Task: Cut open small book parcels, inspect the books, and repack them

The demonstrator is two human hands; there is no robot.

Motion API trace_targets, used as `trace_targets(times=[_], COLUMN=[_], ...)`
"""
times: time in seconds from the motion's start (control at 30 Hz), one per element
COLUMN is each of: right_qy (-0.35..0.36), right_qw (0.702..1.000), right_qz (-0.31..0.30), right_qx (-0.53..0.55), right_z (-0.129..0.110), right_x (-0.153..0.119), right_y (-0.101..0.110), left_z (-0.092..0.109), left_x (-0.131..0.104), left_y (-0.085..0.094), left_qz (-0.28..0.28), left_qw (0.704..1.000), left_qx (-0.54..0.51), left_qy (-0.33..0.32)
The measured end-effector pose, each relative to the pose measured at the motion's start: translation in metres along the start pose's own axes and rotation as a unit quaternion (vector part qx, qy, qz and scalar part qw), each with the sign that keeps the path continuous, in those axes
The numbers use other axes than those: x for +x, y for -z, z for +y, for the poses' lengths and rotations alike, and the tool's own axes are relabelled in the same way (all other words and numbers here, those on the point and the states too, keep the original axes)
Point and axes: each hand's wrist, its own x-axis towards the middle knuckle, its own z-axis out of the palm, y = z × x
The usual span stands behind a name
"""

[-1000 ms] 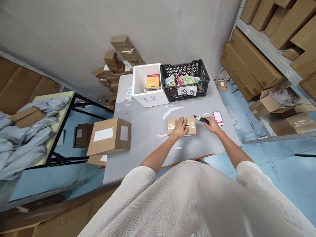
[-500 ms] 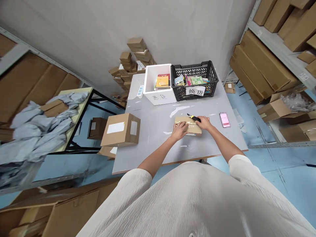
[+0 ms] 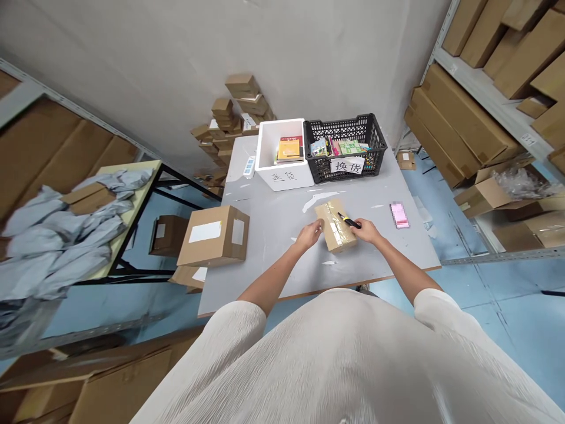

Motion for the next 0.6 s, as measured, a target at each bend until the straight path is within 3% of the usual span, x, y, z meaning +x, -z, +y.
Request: trace_targets(times=[0.17,0.27,0.37,0.6], right_qy=[0.001,0.011,0.014,-0.015], right_qw=[0.989,0.992,0.995,0.994], right_qz=[-0.056,0.011,0.060,0.069], right_qx=[0.134,0.121,0.082,0.082], right_z=[-0.005,-0.007,-0.004,0.011], right_x=[0.000,0.010,0.025,0.049], right_y=[-0.018,-0.019,-0.010,-0.001], left_z=[0.021,0.046,0.071,0.114], left_x=[0.004,0.005,0.006,0.014], left_y=[-0.001,-0.010,-0.021,-0.047], left_qz=[0.017,0.049,0.038,0.034], left_qw=[1.000,0.997,0.997,0.994], left_qx=[0.007,0.045,0.044,0.035], left_qy=[0.010,0.044,0.049,0.103])
